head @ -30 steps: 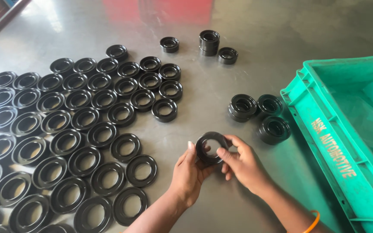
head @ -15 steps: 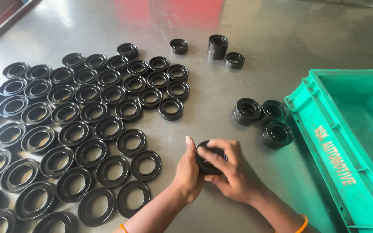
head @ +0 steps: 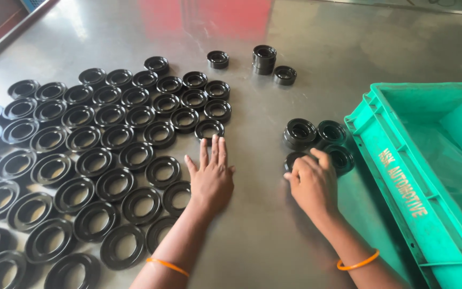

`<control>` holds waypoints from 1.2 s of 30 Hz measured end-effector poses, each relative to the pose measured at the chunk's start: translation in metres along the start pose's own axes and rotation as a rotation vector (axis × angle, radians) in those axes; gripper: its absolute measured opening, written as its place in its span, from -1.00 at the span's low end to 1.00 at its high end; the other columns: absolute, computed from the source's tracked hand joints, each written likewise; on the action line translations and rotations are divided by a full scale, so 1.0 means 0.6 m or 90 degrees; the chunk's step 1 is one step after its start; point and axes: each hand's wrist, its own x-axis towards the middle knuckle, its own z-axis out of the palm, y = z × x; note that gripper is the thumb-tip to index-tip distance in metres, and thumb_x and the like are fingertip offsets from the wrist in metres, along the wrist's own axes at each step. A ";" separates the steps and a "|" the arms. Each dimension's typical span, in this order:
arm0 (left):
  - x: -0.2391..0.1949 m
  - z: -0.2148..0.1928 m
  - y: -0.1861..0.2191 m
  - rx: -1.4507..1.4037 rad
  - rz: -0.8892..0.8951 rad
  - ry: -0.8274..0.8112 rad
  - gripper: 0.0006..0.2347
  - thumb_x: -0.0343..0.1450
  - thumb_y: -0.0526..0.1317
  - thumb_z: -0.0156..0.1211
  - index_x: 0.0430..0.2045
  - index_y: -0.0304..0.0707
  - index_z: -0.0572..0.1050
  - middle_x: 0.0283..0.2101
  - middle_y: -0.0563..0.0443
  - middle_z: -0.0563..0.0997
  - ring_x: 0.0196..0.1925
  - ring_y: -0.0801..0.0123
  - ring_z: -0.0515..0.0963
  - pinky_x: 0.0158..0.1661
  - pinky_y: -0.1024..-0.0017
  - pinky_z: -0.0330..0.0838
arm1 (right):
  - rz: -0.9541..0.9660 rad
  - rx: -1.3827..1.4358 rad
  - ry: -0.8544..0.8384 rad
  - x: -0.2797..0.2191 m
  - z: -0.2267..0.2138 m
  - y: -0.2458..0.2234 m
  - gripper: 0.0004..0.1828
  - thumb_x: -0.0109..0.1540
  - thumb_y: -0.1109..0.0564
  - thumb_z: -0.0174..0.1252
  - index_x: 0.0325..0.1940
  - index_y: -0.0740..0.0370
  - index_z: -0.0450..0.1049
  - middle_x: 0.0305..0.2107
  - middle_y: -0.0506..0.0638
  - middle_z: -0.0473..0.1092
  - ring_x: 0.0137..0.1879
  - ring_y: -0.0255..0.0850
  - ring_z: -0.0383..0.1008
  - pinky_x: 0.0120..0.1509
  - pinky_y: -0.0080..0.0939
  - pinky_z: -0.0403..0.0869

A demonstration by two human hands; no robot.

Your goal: Inspecting and sorting black circular parts on a metal table and placing them into crates.

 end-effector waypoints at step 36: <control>-0.049 -0.075 0.091 -0.969 -0.128 -0.396 -0.86 0.50 -0.25 0.22 -0.19 -0.38 0.54 -0.09 0.00 0.40 0.07 0.40 0.41 0.15 0.43 0.24 | -0.050 0.376 -0.089 0.014 -0.044 -0.044 -0.33 0.06 0.49 0.07 0.24 0.16 0.34 -0.26 0.11 0.48 -0.21 -0.05 0.56 -0.17 -0.19 0.52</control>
